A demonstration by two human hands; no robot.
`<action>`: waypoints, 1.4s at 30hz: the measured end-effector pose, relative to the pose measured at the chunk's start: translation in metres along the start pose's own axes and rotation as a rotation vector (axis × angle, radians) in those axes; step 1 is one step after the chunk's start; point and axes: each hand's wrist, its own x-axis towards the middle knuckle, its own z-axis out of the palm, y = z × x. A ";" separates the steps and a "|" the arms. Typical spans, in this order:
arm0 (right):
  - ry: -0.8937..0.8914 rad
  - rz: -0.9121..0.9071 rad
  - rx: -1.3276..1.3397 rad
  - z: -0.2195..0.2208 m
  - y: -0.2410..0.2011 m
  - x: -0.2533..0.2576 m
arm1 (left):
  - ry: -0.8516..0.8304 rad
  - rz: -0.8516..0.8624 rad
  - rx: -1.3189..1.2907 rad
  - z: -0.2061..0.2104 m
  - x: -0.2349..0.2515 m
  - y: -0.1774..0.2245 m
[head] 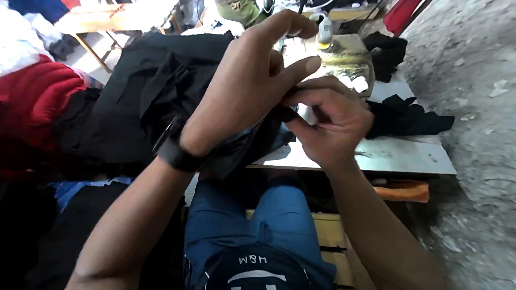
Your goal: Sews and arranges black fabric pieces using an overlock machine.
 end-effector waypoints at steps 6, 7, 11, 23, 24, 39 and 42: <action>0.124 0.526 0.052 -0.046 -0.028 -0.068 | 0.115 -0.078 -0.166 0.034 -0.084 -0.037; 0.124 0.601 0.080 -0.038 -0.036 -0.075 | 0.149 -0.152 -0.270 0.049 -0.095 -0.046; 0.059 0.491 -0.171 -0.021 -0.049 -0.094 | 0.124 -0.603 -0.856 0.103 -0.101 -0.060; -0.007 1.100 0.010 -0.021 -0.051 -0.114 | 0.248 -0.775 -1.059 0.118 -0.081 -0.058; -0.006 1.146 0.077 -0.021 -0.051 -0.112 | 0.256 -0.768 -1.060 0.118 -0.081 -0.058; -0.175 0.973 -0.020 -0.020 -0.068 -0.112 | 0.448 -0.696 -1.128 0.128 -0.083 -0.061; -0.181 0.977 0.037 -0.021 -0.065 -0.116 | 0.424 -0.712 -1.083 0.127 -0.086 -0.059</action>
